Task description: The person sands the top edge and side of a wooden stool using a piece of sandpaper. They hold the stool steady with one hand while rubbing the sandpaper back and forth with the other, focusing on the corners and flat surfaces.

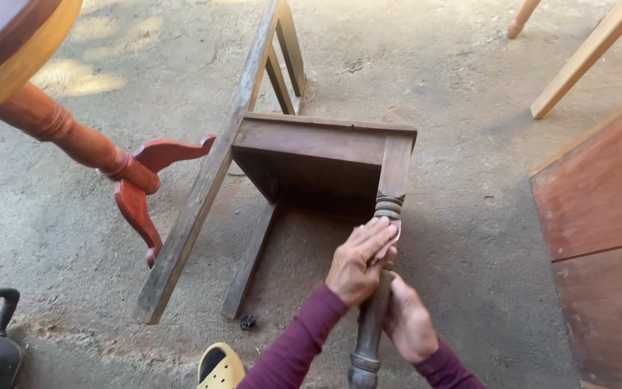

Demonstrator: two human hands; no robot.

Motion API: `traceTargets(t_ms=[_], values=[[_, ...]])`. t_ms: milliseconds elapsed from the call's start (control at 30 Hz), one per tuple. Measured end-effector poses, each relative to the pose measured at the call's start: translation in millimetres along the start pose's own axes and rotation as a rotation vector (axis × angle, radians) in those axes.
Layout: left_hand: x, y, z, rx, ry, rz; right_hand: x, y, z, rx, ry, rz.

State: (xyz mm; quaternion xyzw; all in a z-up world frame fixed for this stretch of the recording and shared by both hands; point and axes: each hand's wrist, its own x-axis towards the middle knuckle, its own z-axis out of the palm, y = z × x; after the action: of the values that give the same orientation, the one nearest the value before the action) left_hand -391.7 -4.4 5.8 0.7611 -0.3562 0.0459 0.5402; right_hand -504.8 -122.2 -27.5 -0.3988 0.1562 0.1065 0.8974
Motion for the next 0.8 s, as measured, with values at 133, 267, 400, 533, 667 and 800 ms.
traceTargets(t_ms=[133, 267, 400, 533, 667, 800], values=[[-60, 35, -10, 0.028, -0.011, -0.050, 20, -20, 15, 0.002, 0.079, -0.103], [-81, 54, -11, -0.070, -0.010, -0.121, 36, -9, 16, 0.044, -0.006, -0.335], [-60, 22, -8, -0.251, -0.026, -0.169, 41, -2, 15, -0.059, 0.179, -0.390], [-82, 29, -4, -0.216, -0.011, -0.125, 39, 6, 10, -0.057, 0.199, -0.364], [-122, 34, 0, -0.152, -0.084, -0.081, 47, 12, -3, -0.110, 0.227, -0.359], [-106, 38, -5, -0.213, -0.160, -0.114, 46, 15, -12, -0.152, 0.165, -0.410]])
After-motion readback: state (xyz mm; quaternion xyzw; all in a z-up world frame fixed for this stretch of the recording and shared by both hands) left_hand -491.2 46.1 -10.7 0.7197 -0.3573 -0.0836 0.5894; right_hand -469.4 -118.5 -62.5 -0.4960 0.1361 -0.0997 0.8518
